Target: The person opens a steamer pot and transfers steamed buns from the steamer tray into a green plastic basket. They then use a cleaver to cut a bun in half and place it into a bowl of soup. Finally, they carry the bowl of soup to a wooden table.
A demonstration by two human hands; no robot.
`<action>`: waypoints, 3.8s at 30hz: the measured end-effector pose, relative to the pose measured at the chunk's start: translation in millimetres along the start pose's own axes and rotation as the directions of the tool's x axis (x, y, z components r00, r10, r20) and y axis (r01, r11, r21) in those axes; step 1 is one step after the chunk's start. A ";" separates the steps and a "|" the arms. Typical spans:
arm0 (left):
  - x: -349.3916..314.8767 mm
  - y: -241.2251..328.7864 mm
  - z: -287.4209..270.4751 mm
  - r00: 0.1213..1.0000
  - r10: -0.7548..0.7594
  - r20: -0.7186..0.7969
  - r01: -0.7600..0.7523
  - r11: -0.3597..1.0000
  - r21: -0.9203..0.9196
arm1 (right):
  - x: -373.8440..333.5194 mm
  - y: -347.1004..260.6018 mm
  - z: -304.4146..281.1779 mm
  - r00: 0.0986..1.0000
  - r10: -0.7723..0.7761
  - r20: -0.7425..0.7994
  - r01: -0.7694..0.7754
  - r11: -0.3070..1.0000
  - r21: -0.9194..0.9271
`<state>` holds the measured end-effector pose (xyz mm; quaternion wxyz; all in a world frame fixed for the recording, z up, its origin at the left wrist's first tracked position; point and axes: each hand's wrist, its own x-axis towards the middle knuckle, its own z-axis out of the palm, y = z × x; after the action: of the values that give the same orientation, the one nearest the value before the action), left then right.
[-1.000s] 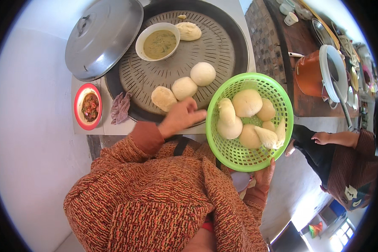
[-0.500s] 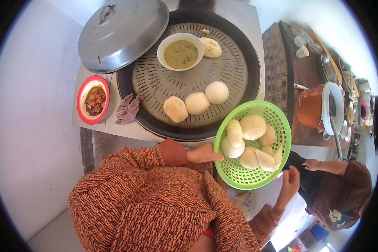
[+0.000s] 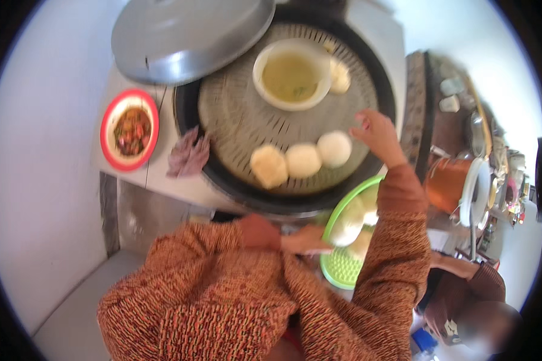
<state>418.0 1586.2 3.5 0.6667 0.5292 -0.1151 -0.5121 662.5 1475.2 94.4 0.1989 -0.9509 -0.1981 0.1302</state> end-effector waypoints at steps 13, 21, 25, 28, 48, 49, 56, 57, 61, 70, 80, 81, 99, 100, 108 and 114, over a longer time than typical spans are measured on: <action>6.9 -17.6 13.5 0.990 0.089 -0.107 -0.083 0.995 0.057 | -33.4 -70.2 112.5 0.808 -0.430 0.403 0.582 0.690 -0.431; -0.5 -2.4 9.0 0.997 -0.061 -0.047 0.056 0.993 -0.100 | -56.7 -93.5 107.0 0.959 -0.242 0.145 0.282 0.805 -0.522; -0.1 -1.4 8.5 0.990 -0.014 -0.138 0.006 0.998 -0.060 | -61.9 -110.5 7.4 1.000 0.025 0.011 -0.027 0.817 0.576; 1.5 -4.2 9.5 0.992 -0.074 -0.098 0.062 0.990 -0.124 | -91.8 -86.2 -30.3 0.997 0.077 -0.005 -0.017 0.286 0.958; -5.0 35.9 18.6 0.964 -0.087 -0.252 -0.038 0.892 -0.451 | -421.6 -21.0 89.1 0.168 0.933 -0.318 -0.242 0.352 0.904; -4.2 34.3 16.8 0.965 -0.097 -0.244 -0.025 0.891 -0.453 | -431.8 -11.4 95.7 0.082 0.996 -0.047 -0.032 0.050 0.998; -5.2 36.4 16.0 0.965 -0.089 -0.246 -0.011 0.926 -0.378 | -401.1 13.4 130.3 0.590 0.764 0.263 0.245 -0.480 0.843; -7.6 38.1 15.2 0.969 -0.056 -0.242 -0.032 0.938 -0.346 | -398.1 13.7 129.6 0.588 0.758 0.283 0.213 -0.483 0.850; -20.6 68.6 -25.2 0.818 0.085 -0.569 0.210 0.877 0.432 | -399.1 11.5 127.3 0.575 0.761 0.300 0.236 -0.505 0.830; 71.3 122.2 -117.4 0.933 0.334 0.132 -0.016 -0.330 0.944 | -401.3 14.0 125.4 0.569 0.740 0.357 0.207 -0.550 0.809; 100.2 107.9 -138.6 0.842 0.398 -0.364 0.077 0.579 0.811 | -406.2 16.9 139.2 0.603 0.743 0.291 0.263 -0.529 0.807; 93.7 114.6 -144.8 0.830 0.337 -0.444 0.018 0.780 0.625 | -405.9 18.0 140.9 0.603 0.740 0.298 0.243 -0.526 0.815; 46.6 131.9 41.3 0.735 0.637 0.234 -0.372 0.090 0.924 | -406.4 11.3 130.8 0.626 0.707 0.331 0.194 -0.552 0.811; 40.0 128.1 41.8 0.684 0.694 0.225 -0.382 0.078 0.921 | -408.9 14.1 135.4 0.634 0.704 0.321 0.213 -0.557 0.803; -51.4 86.8 17.2 0.561 0.825 -0.068 -0.344 0.307 0.887 | -408.4 9.3 131.5 0.591 0.728 0.347 0.181 -0.539 0.823; -53.7 86.1 -36.7 0.535 0.775 -0.338 -0.006 0.403 0.915 | -408.2 11.7 131.1 0.549 0.755 0.358 0.188 -0.529 0.827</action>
<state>467.7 1643.7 80.1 0.4193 0.8826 -0.2012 0.0690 261.2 1333.3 42.1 0.8405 -0.3188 0.4381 -0.0026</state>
